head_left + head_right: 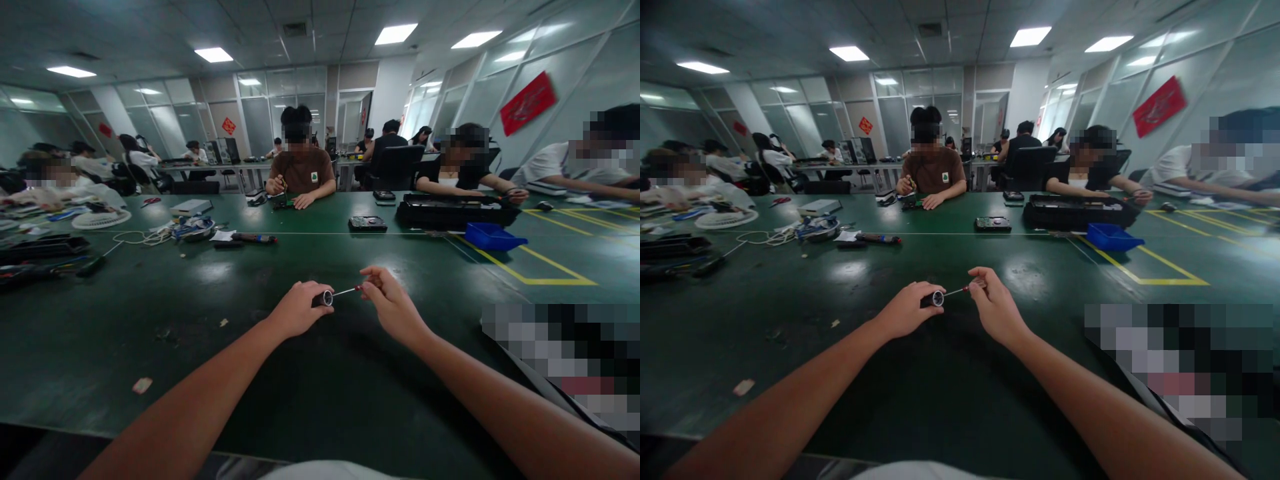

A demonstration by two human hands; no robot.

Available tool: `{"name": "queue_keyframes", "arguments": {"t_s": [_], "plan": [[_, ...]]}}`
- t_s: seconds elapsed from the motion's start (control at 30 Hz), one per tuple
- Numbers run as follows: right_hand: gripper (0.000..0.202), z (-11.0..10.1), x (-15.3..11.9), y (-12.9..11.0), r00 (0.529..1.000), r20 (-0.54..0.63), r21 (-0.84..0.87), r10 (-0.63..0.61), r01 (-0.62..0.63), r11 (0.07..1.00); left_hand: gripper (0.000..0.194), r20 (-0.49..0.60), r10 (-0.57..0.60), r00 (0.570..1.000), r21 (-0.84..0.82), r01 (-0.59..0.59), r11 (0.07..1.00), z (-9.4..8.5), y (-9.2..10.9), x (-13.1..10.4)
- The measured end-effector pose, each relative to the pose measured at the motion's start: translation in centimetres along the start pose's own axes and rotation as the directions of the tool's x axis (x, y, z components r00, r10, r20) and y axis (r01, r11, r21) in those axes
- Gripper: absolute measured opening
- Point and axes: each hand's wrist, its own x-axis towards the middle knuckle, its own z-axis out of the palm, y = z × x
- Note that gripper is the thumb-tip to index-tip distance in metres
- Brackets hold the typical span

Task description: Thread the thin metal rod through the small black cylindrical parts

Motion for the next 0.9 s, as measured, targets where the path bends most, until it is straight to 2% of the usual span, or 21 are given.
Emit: {"name": "queue_keyframes", "arguments": {"t_s": [0.07,0.13,0.2,0.37,0.47,0.57,0.7,0.8,0.9], "plan": [[0.024,-0.11,0.05,-0.17,0.999,0.029,-0.018,0.025,-0.024,1.000,0.034,-0.005,-0.002,1.000,-0.005,0.002,1.000,-0.04,-0.04,-0.03],[0.032,-0.22,0.08,-0.45,0.997,0.045,-0.114,0.057,-0.052,0.992,0.033,0.001,-0.005,1.000,-0.005,0.005,1.000,-0.11,0.05,-0.04],[0.034,-0.25,0.02,-0.65,1.000,0.014,-0.163,0.026,-0.024,0.986,0.033,0.011,-0.006,1.000,-0.006,0.006,1.000,-0.18,0.21,-0.02],[0.025,-0.08,-0.31,-0.40,0.999,0.004,-0.053,-0.047,0.047,0.997,0.029,0.007,-0.022,1.000,-0.042,0.022,0.999,-0.29,0.31,0.06],[0.025,-0.12,-0.35,-0.31,0.998,0.060,-0.099,-0.014,0.019,0.995,0.031,-0.011,-0.039,0.999,-0.075,0.038,0.996,-0.28,0.20,0.08],[0.031,-0.17,-0.30,-0.31,0.998,0.060,-0.131,0.026,-0.018,0.991,0.032,-0.012,-0.048,0.999,-0.087,0.047,0.995,-0.25,0.18,0.06],[0.021,-0.14,-0.27,-0.27,0.999,0.023,-0.042,-0.039,0.040,0.998,0.030,-0.012,-0.050,0.999,-0.103,0.049,0.994,-0.18,0.14,0.05],[0.017,-0.16,-0.24,-0.42,0.998,0.057,-0.048,-0.030,0.033,0.998,0.030,-0.020,-0.061,0.998,-0.108,0.059,0.992,-0.15,0.09,0.08],[0.027,-0.17,-0.20,-0.53,0.997,0.069,-0.119,0.016,-0.008,0.993,0.033,-0.015,-0.063,0.998,-0.096,0.062,0.993,-0.17,0.13,0.09]]}}
